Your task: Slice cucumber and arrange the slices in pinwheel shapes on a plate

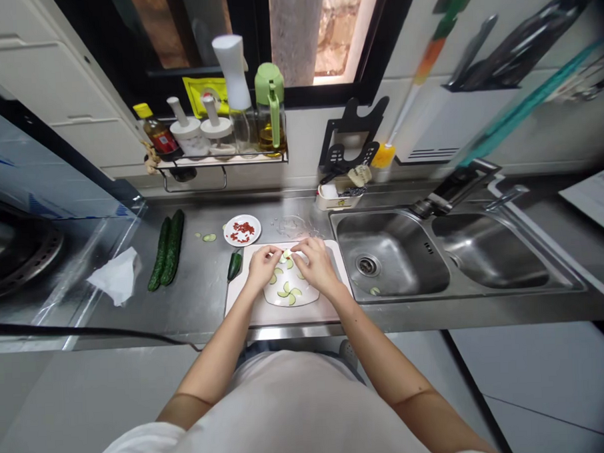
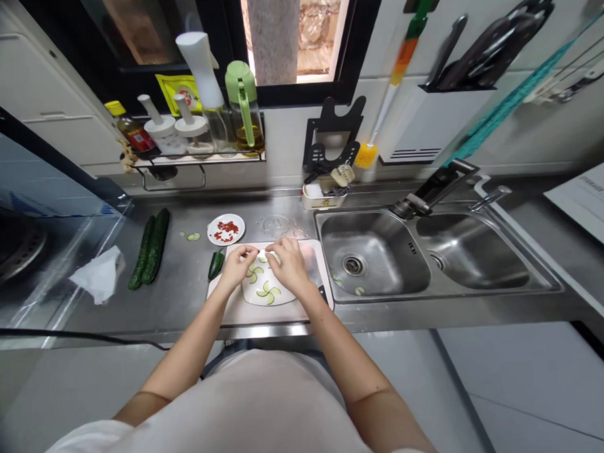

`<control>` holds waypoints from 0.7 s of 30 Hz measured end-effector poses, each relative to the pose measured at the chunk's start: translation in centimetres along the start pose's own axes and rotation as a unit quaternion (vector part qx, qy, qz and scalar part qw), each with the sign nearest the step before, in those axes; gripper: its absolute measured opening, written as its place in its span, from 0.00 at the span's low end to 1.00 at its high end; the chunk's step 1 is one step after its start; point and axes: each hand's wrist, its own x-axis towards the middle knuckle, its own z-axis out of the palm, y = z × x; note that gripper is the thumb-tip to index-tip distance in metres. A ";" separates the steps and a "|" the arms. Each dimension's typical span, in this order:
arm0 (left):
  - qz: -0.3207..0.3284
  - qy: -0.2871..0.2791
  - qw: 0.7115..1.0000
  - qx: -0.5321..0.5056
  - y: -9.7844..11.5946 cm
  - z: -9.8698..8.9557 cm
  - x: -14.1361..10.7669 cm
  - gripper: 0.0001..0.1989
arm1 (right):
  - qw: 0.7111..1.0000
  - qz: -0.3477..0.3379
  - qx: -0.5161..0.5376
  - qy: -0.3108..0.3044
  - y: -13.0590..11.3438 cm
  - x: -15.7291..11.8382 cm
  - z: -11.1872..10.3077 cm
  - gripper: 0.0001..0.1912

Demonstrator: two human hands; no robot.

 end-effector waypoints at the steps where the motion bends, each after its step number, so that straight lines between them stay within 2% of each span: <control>1: 0.007 0.002 0.999 0.037 0.2 0.0 -0.2 0.10 | 1.000 -0.005 -0.010 -0.010 -0.1 0.1 -0.1 0.11; 4: 0.016 0.002 0.992 0.128 0.9 0.1 -0.7 0.09 | 0.999 -0.012 -0.037 -0.031 -0.2 0.3 -0.3 0.11; 8: 0.027 -0.016 0.982 0.186 1.7 0.3 -1.3 0.09 | 0.998 -0.023 -0.051 -0.043 -0.2 0.2 -0.4 0.09; 21: 0.033 -0.052 0.971 0.231 2.2 1.4 -1.9 0.09 | 0.993 -0.037 -0.071 -0.082 0.9 -0.3 -0.5 0.07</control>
